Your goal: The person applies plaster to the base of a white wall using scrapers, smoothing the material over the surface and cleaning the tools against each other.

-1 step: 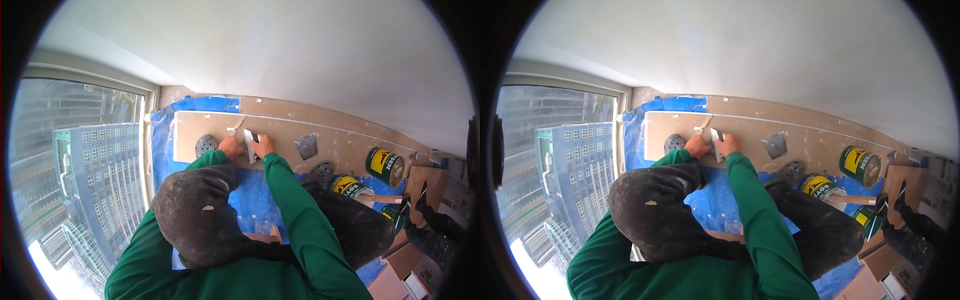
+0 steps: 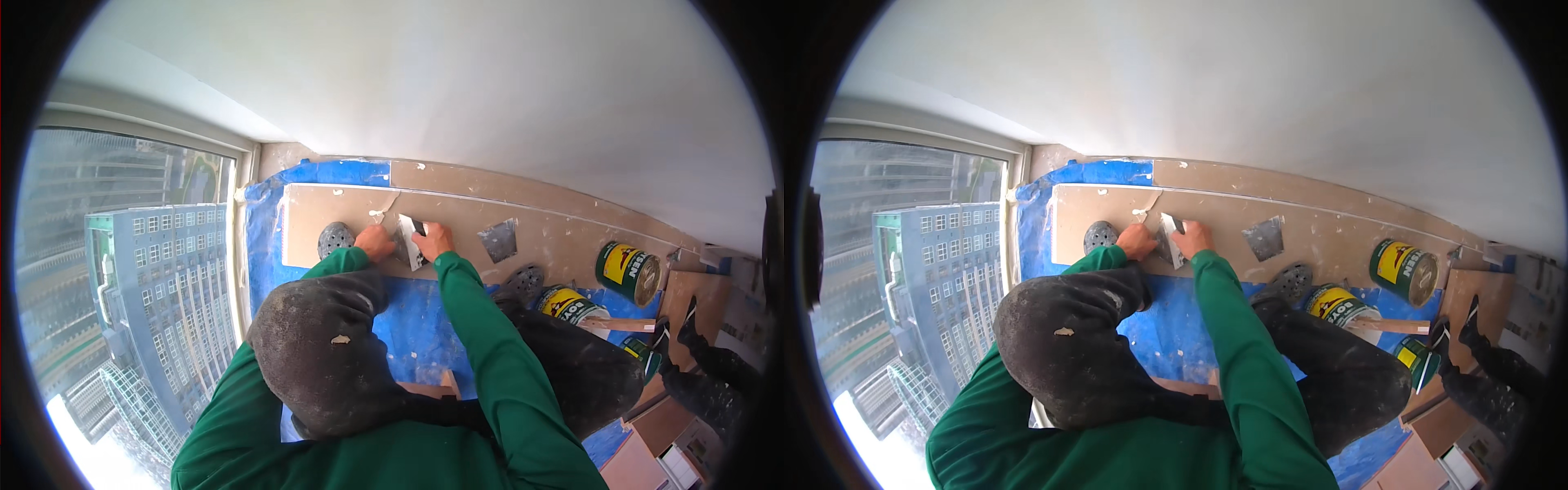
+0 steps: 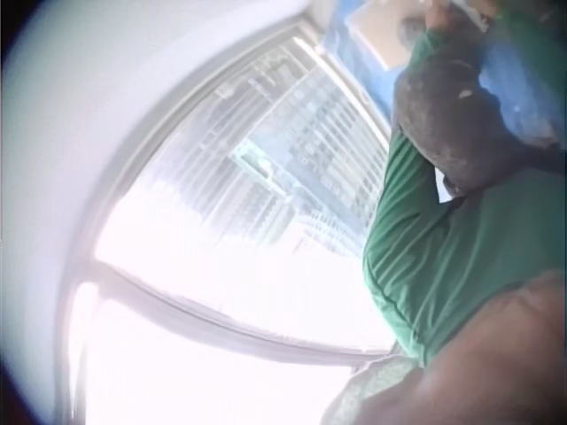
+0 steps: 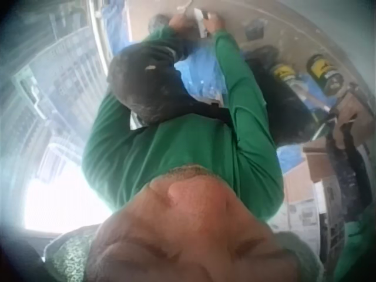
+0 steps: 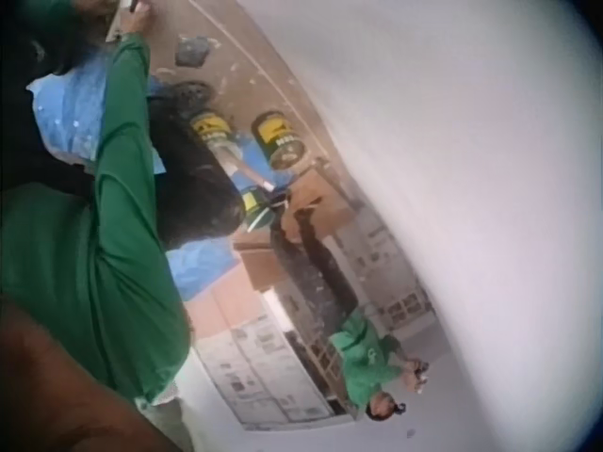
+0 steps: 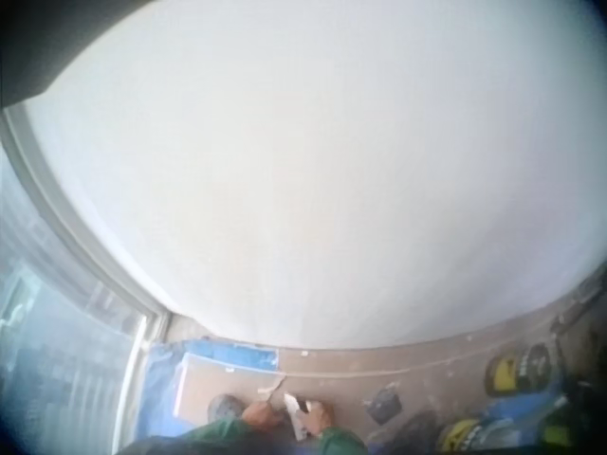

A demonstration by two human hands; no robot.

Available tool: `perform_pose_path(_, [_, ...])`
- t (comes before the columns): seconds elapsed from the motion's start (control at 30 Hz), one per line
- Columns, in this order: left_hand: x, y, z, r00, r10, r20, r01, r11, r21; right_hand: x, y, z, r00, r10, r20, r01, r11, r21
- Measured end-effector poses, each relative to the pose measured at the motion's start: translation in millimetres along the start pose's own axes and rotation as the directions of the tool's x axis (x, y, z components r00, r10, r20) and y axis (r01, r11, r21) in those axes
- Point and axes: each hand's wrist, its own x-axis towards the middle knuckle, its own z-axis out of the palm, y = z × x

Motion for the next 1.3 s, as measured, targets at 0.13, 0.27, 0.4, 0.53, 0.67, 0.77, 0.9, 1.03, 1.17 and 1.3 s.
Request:
perform_pose_path(0.13, [-19.3,5.7,-10.3,0.974,-0.076,-0.212,0.003,0.946,-0.323,-41.1,24.2,-45.1,0.943,0.186,-0.277,-0.153,0.979,0.136])
perform_pose_path(0.27, [-16.3,11.7,-5.7,0.907,-0.373,-0.197,0.156,0.731,-0.665,-71.3,58.8,-56.3,0.851,0.299,-0.431,-0.201,0.945,0.258])
perform_pose_path(0.4, [-8.1,19.8,-29.1,0.971,-0.233,0.048,0.176,0.568,-0.804,-80.5,53.7,-53.1,0.828,0.385,-0.408,-0.224,0.893,0.39])
perform_pose_path(0.53, [-5.2,20.2,-24.9,0.967,-0.248,-0.062,0.182,0.839,-0.513,-89.8,20.3,-30.0,0.853,0.333,-0.402,-0.196,0.918,0.345])
perform_pose_path(0.67, [-2.0,24.6,-13.0,0.939,-0.268,-0.216,0.223,0.952,-0.211,-91.5,27.7,6.6,0.891,0.36,-0.276,-0.309,0.927,0.212])
perform_pose_path(0.77, [-6.6,20.3,-2.3,0.917,-0.25,-0.312,0.184,0.957,-0.225,-98.3,20.1,27.6,0.875,0.304,-0.378,-0.28,0.953,0.117])
perform_pose_path(0.9, [-4.8,29.4,-9.1,0.924,-0.271,-0.271,0.214,0.951,-0.223,-87.8,19.7,37.9,0.887,0.335,-0.318,-0.315,0.942,0.113])
perform_pose_path(1.03, [-2.4,29.4,-11.0,0.925,-0.267,-0.268,0.222,0.957,-0.189,-65.2,15.5,32.0,0.929,0.237,-0.285,-0.236,0.971,0.038])
perform_pose_path(1.17, [0.3,23.4,-5.4,0.92,-0.285,-0.269,0.237,0.951,-0.198,-67.7,16.8,25.2,0.925,0.12,-0.36,-0.096,0.992,0.084])
perform_pose_path(1.3, [2.7,17.4,-1.0,0.92,-0.284,-0.269,0.241,0.953,-0.183,-108.2,26.4,56.2,0.858,0.193,-0.476,-0.181,0.981,0.071])
